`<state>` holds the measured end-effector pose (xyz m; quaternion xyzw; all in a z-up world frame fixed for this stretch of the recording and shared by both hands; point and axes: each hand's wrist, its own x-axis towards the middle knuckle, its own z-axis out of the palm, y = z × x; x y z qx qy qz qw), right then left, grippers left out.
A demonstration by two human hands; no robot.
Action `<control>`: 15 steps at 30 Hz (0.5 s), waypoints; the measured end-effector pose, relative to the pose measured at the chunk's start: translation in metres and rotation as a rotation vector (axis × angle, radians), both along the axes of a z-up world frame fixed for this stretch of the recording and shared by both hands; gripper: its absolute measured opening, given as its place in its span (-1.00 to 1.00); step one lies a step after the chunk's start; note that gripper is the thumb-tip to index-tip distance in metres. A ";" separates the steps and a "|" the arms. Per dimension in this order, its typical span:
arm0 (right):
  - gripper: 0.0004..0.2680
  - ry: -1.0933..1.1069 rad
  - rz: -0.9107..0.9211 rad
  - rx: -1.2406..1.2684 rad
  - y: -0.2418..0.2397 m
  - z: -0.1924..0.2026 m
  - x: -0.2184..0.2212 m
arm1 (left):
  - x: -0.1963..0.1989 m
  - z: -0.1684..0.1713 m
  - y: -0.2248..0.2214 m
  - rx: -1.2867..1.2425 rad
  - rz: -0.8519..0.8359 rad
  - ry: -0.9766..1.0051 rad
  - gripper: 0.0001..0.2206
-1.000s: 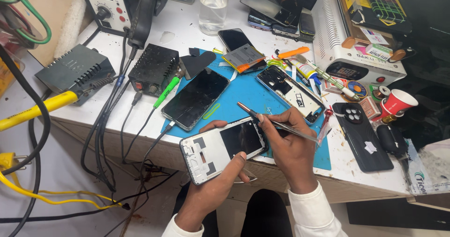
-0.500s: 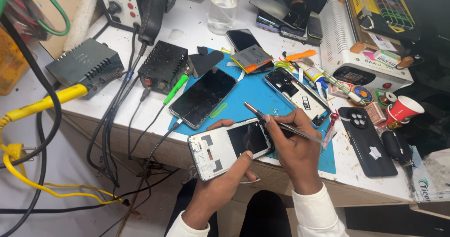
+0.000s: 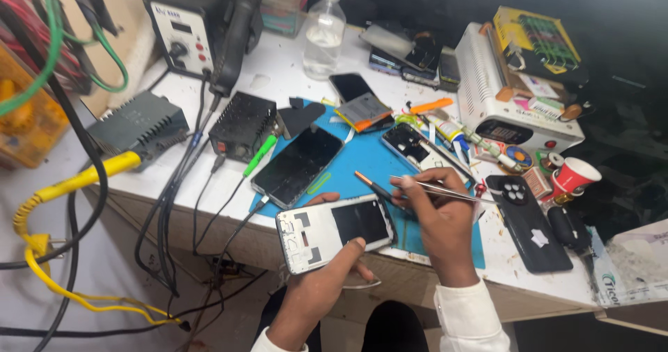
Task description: The person cleans the interior edges of a phone frame and battery compartment using a small tool, scraping away adhesive residue before placing the frame down on the bench.
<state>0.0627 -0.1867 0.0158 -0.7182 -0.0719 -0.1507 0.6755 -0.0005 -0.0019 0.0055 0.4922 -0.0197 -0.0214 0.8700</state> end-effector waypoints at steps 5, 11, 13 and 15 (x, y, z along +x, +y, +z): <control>-0.87 0.018 -0.095 0.060 -0.025 0.010 -0.008 | -0.009 0.020 0.009 0.017 -0.111 0.148 -0.32; -0.88 0.269 0.048 -0.367 -0.043 0.011 -0.024 | -0.008 0.034 0.012 0.219 -0.097 -0.167 -0.40; -0.76 0.204 0.158 -0.286 -0.049 0.006 -0.028 | -0.003 0.032 0.012 0.197 -0.037 -0.094 -0.49; -0.70 0.216 0.154 -0.327 -0.050 0.004 -0.027 | 0.001 0.028 0.014 0.174 0.020 -0.020 -0.56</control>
